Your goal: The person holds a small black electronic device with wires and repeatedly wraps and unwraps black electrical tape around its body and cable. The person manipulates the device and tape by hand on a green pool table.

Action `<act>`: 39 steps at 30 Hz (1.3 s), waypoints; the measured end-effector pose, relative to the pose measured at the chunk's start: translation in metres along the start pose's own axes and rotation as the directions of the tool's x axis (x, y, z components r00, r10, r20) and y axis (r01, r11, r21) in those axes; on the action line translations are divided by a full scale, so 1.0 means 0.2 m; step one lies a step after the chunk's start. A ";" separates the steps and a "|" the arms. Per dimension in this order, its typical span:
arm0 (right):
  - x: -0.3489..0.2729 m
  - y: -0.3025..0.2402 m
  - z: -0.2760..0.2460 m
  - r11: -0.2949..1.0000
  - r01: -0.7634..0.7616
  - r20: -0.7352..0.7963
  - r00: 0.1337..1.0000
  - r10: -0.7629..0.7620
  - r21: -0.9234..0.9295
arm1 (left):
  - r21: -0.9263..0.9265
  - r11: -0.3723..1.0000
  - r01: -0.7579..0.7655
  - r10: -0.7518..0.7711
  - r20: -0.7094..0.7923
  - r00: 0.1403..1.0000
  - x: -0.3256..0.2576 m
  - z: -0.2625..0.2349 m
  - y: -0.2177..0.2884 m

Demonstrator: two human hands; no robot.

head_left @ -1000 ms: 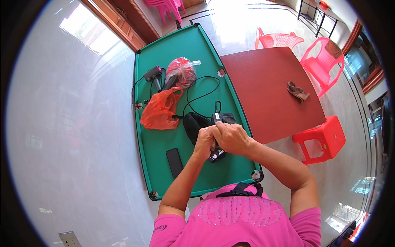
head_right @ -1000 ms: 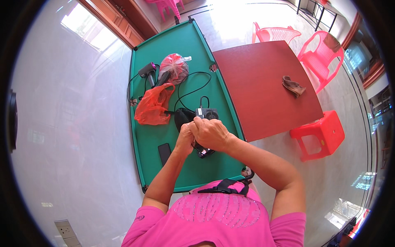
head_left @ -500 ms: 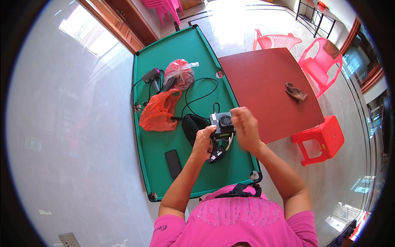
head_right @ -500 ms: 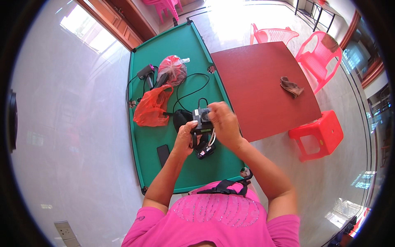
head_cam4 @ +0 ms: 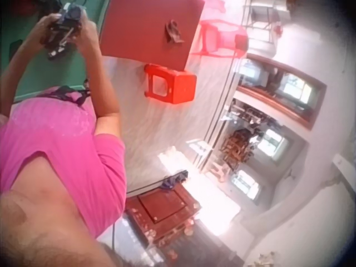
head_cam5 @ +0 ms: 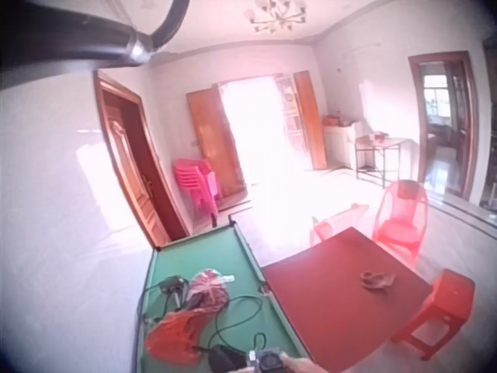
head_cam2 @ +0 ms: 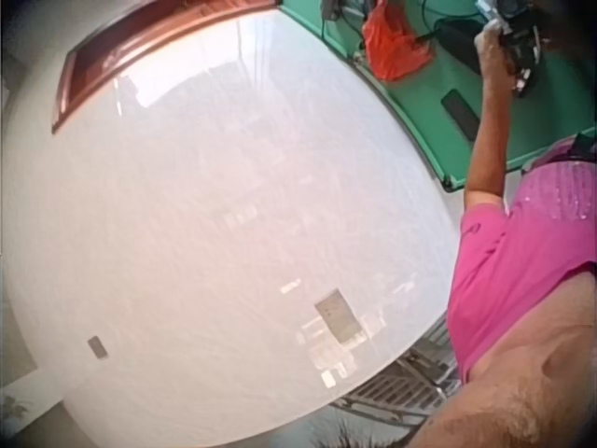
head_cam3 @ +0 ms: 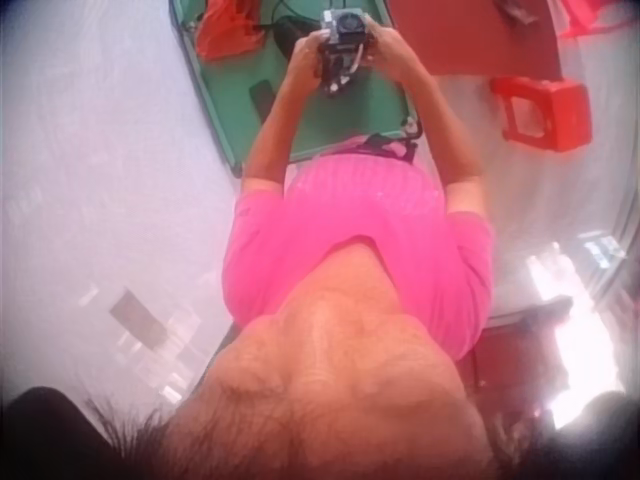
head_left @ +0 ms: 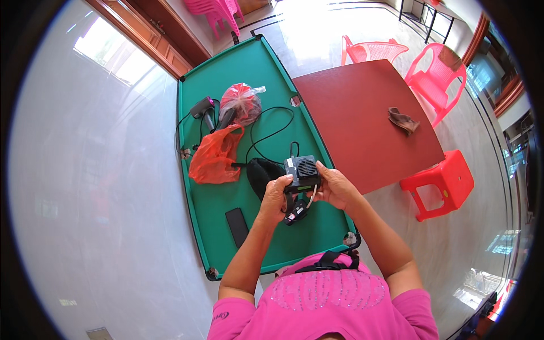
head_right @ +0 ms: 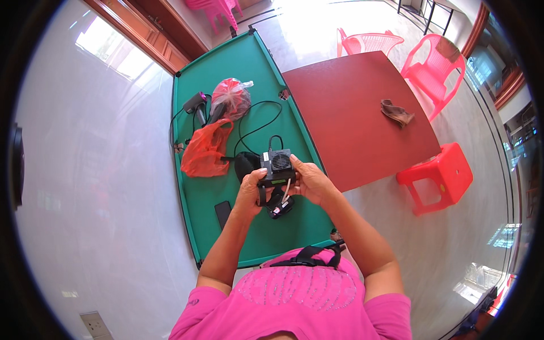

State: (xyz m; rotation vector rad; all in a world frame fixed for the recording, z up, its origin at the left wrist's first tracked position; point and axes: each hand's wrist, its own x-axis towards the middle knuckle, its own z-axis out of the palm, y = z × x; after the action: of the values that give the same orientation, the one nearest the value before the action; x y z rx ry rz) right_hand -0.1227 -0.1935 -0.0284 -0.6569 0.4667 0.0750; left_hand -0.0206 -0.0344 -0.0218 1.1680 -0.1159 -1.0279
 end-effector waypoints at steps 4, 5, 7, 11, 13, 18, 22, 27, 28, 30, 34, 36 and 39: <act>0.04 0.06 -0.07 0.994 0.008 0.119 0.993 -0.021 0.112 | -0.055 0.998 0.024 -0.025 -0.018 1.000 0.00 0.02 0.02; 0.04 0.06 -0.07 0.993 0.029 0.123 0.992 -0.043 0.116 | -0.049 0.998 0.028 -0.029 -0.025 0.999 -0.01 0.01 0.02; 0.04 0.07 -0.04 0.990 0.071 0.127 0.988 -0.087 0.125 | -0.043 0.999 0.030 -0.031 -0.042 0.999 -0.01 0.01 0.02; 0.04 0.08 -0.01 0.982 0.169 0.129 0.975 -0.179 0.086 | -0.065 0.998 0.027 -0.030 -0.053 0.998 -0.02 0.02 0.04; 0.03 0.07 0.00 0.980 0.174 0.165 0.968 -0.188 0.093 | -0.075 0.997 0.024 -0.028 -0.052 0.998 -0.02 0.02 0.04; 0.03 0.09 -0.03 0.982 0.098 0.197 0.972 -0.129 0.161 | -0.092 0.996 0.019 -0.025 -0.061 0.998 -0.03 0.04 0.05; 0.03 0.08 -0.02 0.992 0.122 0.201 0.971 -0.126 0.036 | -0.031 0.999 0.032 -0.033 -0.012 0.999 -0.03 -0.01 0.04; 0.03 0.06 -0.01 0.994 0.103 0.203 0.973 -0.110 0.044 | 0.005 1.000 0.005 -0.006 0.019 1.000 -0.03 -0.02 0.05; 0.04 0.06 -0.02 0.994 0.104 0.216 0.970 -0.111 0.045 | 0.001 1.000 0.010 -0.010 0.012 1.000 -0.03 -0.02 0.04; 0.06 0.07 -0.02 0.994 0.101 0.179 0.978 -0.106 0.041 | -0.008 1.000 0.017 -0.017 -0.008 1.000 -0.03 -0.02 0.04; 0.06 0.06 0.01 0.991 0.047 0.053 0.997 -0.054 0.127 | 0.051 0.998 0.038 -0.030 -0.142 0.989 -0.09 -0.03 0.10; 0.07 0.06 0.01 0.987 0.029 0.036 0.999 -0.035 0.155 | 0.047 0.999 0.008 -0.003 -0.124 0.992 -0.10 -0.09 0.10; 0.08 0.07 0.02 0.982 0.014 0.004 1.000 -0.016 0.186 | 0.032 0.999 -0.032 0.033 -0.047 0.998 -0.13 -0.15 0.09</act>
State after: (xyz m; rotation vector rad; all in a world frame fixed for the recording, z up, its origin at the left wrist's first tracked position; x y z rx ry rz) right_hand -0.1091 -0.1807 -0.0404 -0.4764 0.4569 0.0187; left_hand -0.0080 0.0046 -0.0103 1.2142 -0.1137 -0.9721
